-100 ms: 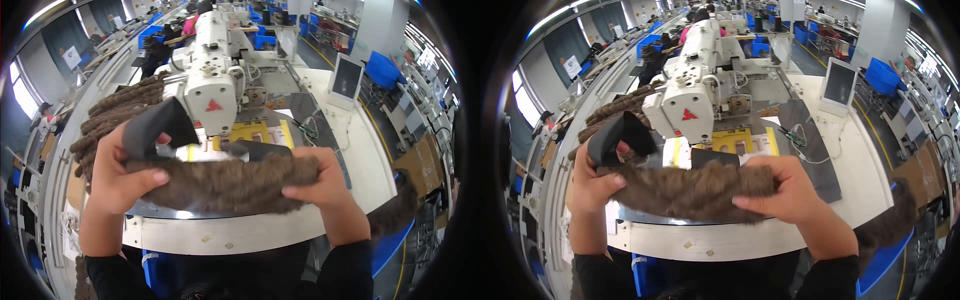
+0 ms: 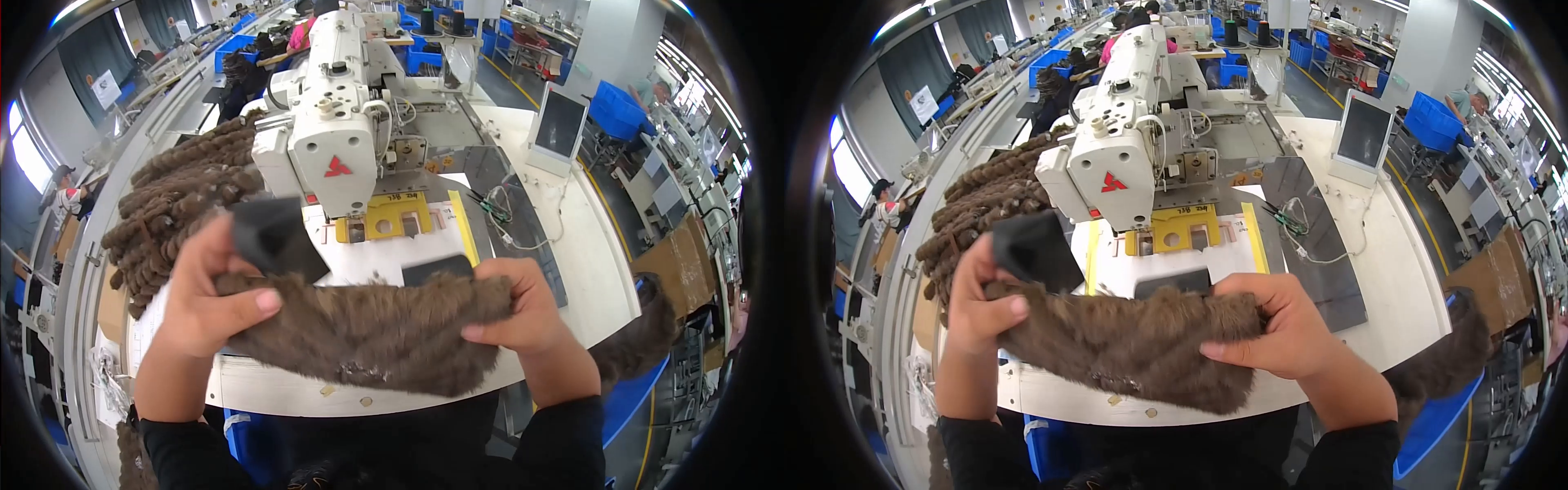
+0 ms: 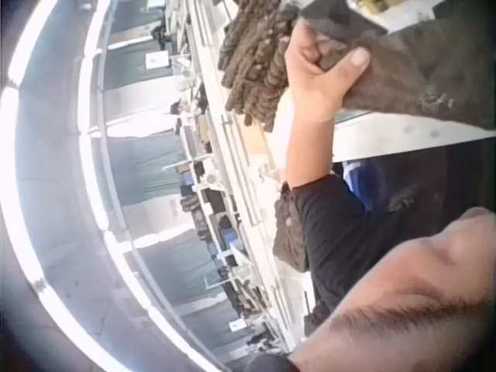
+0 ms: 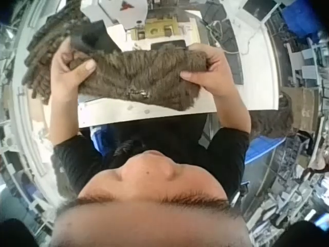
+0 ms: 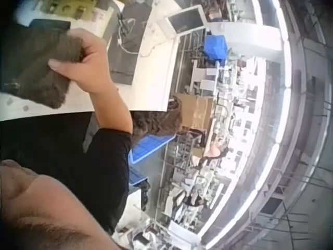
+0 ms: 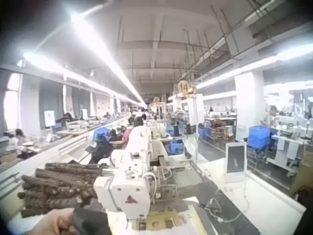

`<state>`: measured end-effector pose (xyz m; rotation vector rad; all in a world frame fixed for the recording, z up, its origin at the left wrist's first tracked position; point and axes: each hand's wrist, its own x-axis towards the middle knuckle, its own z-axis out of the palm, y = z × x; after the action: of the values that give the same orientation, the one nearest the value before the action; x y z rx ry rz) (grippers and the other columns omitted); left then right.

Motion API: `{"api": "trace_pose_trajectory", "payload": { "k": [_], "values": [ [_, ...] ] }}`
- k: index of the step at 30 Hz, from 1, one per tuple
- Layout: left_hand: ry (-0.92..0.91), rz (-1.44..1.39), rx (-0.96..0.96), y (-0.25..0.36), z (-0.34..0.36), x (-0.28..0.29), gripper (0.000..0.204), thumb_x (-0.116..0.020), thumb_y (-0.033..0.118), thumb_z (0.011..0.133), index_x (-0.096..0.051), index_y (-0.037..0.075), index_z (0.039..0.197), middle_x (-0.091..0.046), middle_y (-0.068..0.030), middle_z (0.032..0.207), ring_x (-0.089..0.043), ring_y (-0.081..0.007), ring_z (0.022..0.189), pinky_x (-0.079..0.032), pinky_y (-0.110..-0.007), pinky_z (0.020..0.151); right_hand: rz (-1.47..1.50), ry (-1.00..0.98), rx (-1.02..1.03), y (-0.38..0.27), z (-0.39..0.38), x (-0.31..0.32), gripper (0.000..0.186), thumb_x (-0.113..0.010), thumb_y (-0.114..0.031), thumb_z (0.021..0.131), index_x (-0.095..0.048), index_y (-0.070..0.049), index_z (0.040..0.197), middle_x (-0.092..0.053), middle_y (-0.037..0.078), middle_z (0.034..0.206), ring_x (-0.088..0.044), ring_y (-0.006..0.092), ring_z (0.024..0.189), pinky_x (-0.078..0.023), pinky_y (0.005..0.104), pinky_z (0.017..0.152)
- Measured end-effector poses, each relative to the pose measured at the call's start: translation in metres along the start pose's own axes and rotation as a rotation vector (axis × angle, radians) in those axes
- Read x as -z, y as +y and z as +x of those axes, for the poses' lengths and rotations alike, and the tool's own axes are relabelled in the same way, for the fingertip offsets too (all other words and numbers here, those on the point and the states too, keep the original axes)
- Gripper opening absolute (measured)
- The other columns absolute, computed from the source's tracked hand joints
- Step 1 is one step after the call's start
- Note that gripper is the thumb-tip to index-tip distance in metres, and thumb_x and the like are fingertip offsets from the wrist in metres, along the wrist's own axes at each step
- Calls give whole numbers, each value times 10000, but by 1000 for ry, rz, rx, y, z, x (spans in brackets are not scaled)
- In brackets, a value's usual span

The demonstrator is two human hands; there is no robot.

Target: Using an industrial sewing machine to attach fur strips to a fabric bag.

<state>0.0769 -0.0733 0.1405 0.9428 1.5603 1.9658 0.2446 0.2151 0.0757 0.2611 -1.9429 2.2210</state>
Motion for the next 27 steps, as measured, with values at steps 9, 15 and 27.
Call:
{"api": "trace_pose_trajectory", "payload": {
  "k": [9, 15, 27],
  "values": [
    [-43, -199, 595, -150, 17, 32, 570, -664, -95, 840, -518, 44, 1374, -674, -48, 1009, -652, -122, 988, -524, -271, 879, -29, 186, -615, 93, -5, 30, 436, -785, 19, 851, -638, 17, 1261, -709, 39, 1089, -658, 104, 980, -526, 275, 869],
    [-149, 176, 495, -174, 23, 43, 307, -770, 120, 920, -697, 36, 1206, -666, 32, 959, -571, -79, 861, -481, -266, 831, -427, 23, -374, 100, -1, 25, 333, -792, -14, 828, -706, -7, 1149, -705, 40, 1023, -638, 119, 902, -501, 288, 814],
    [66, -302, 293, -168, 8, 65, 127, -683, 188, 1017, -695, 63, 1031, -712, -13, 915, -656, -85, 787, -517, -233, 724, -591, -240, 3, 80, -17, 9, 382, -760, 35, 677, -752, -68, 1045, -662, 81, 955, -652, 282, 858, -514, 339, 725]
  ]
}}
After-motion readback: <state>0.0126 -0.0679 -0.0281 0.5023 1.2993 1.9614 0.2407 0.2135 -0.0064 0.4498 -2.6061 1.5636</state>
